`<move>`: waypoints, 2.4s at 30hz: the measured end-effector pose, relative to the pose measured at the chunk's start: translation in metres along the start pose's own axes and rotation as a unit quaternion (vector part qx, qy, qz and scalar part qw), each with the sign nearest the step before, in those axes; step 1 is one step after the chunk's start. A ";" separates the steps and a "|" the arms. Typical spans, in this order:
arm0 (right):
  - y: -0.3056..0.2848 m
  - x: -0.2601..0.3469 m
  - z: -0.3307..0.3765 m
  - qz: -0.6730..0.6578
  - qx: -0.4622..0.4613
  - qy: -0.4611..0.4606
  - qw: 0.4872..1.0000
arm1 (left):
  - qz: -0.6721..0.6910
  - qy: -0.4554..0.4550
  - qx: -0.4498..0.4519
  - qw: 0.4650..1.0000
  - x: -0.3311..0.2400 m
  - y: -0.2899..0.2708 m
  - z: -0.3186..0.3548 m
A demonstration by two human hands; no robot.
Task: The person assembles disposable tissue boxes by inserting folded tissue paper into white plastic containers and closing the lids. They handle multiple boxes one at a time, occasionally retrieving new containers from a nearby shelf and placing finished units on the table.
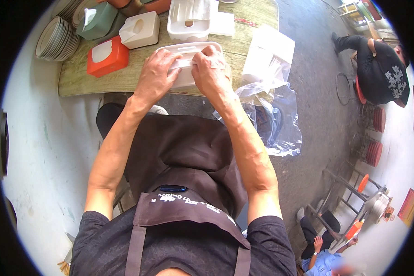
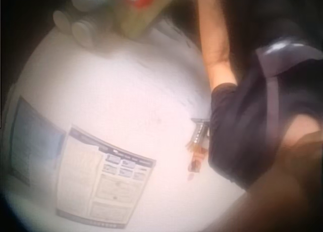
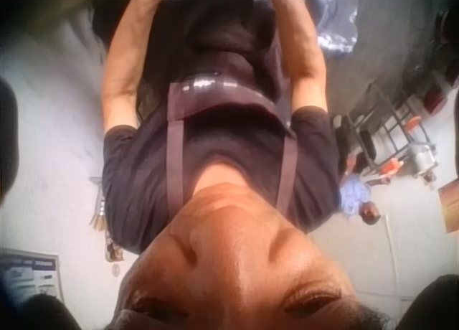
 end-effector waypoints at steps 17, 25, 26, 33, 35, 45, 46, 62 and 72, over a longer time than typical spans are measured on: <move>-0.008 0.008 0.003 -0.038 0.002 -0.034 0.999 | 0.021 0.044 0.041 0.998 -0.004 0.006 0.010; -0.011 0.005 0.017 -0.078 -0.031 -0.066 0.994 | 0.029 0.025 0.006 0.999 -0.001 -0.005 0.002; -0.014 0.006 0.016 -0.090 -0.034 -0.041 0.995 | 0.018 0.030 0.018 0.999 -0.001 -0.003 0.002; -0.011 0.003 0.011 -0.045 -0.032 -0.056 0.997 | 0.014 0.019 0.038 0.999 0.001 0.000 0.005; -0.011 0.004 0.007 -0.054 -0.027 -0.047 0.997 | -0.002 0.023 0.049 0.999 0.001 0.003 0.002; -0.012 0.000 0.000 -0.082 -0.043 -0.005 0.996 | 0.045 0.013 0.013 0.999 0.006 -0.003 -0.007; -0.011 -0.001 0.000 -0.079 -0.035 -0.001 0.996 | 0.043 0.018 0.018 0.999 0.005 -0.003 -0.008; -0.010 -0.011 0.002 -0.118 -0.037 0.046 0.991 | 0.042 0.026 0.054 0.997 0.009 0.001 -0.005; -0.019 -0.051 0.039 -0.204 -0.060 0.221 0.952 | 0.290 -0.256 -0.088 0.918 0.070 0.001 0.048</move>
Point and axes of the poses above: each hand's wrist, its own z-axis away from the middle knuckle, its own y-axis out of the palm, x = y × z, the point moved 9 cm from there along -z, towards the middle knuckle, and after that the axes turned 4 degrees about -y, right-handed, at the moved point
